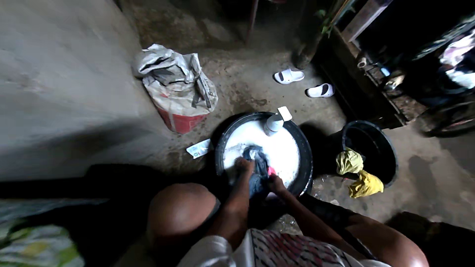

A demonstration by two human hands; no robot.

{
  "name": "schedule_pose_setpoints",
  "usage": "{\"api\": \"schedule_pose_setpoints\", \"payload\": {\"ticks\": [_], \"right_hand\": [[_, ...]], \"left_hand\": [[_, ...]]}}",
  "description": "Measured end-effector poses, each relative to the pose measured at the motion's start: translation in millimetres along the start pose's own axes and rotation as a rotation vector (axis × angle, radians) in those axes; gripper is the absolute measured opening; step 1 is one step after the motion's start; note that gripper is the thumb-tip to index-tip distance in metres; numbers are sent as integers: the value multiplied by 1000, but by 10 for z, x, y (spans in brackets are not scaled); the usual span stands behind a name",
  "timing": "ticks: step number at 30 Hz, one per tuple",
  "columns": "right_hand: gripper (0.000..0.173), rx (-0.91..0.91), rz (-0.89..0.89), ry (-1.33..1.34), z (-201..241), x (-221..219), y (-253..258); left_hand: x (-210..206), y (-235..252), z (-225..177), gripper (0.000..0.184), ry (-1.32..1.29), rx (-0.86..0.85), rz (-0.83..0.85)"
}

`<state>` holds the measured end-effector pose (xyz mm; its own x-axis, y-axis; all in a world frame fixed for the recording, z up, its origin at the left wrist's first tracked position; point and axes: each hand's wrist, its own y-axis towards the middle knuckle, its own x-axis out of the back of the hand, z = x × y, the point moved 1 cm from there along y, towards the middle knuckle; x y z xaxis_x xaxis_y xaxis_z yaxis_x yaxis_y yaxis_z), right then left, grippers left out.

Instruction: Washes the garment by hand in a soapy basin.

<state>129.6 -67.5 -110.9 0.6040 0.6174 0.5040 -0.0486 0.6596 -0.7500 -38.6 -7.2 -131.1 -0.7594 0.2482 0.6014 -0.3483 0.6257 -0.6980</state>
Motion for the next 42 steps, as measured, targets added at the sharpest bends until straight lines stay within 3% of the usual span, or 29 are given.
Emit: {"api": "schedule_pose_setpoints", "payload": {"ticks": [5,8,12,16,21,25,30,32,34,36,38,40,42], "right_hand": [[46,-83,59,272,-234,-19,-153],[42,-60,70,311,-210,-15,-190],[41,-18,163,339,-82,11,-305],[40,-10,201,361,34,-2,-408],[40,-30,125,353,-164,-45,-304],[40,-58,96,307,-180,2,-291],[45,-50,103,323,-198,100,-251],[51,-57,-3,401,-182,182,-256],[55,-41,-253,556,-113,294,-256],[67,111,-506,671,-56,442,-190],[80,301,-543,688,-14,646,-112],[68,433,-476,675,79,845,-74],[31,482,-385,712,227,1025,-87]], "left_hand": [[1,65,45,42,-68,-83,11],[68,78,31,49,-117,-142,101],[48,18,-1,82,-59,-142,94],[88,41,-28,54,-22,-110,45],[294,149,-145,44,-131,-100,26],[652,155,-322,42,-80,-267,22],[929,-164,-625,35,-180,-500,215],[1036,-429,-787,32,-214,-561,355],[1117,-612,-928,30,-185,-640,471],[1174,-748,-1051,28,-163,-736,567],[1175,-783,-1145,26,-173,-850,667],[1228,-832,-1209,27,-207,-961,729],[1372,-877,-1221,28,-257,-1051,720]]}}
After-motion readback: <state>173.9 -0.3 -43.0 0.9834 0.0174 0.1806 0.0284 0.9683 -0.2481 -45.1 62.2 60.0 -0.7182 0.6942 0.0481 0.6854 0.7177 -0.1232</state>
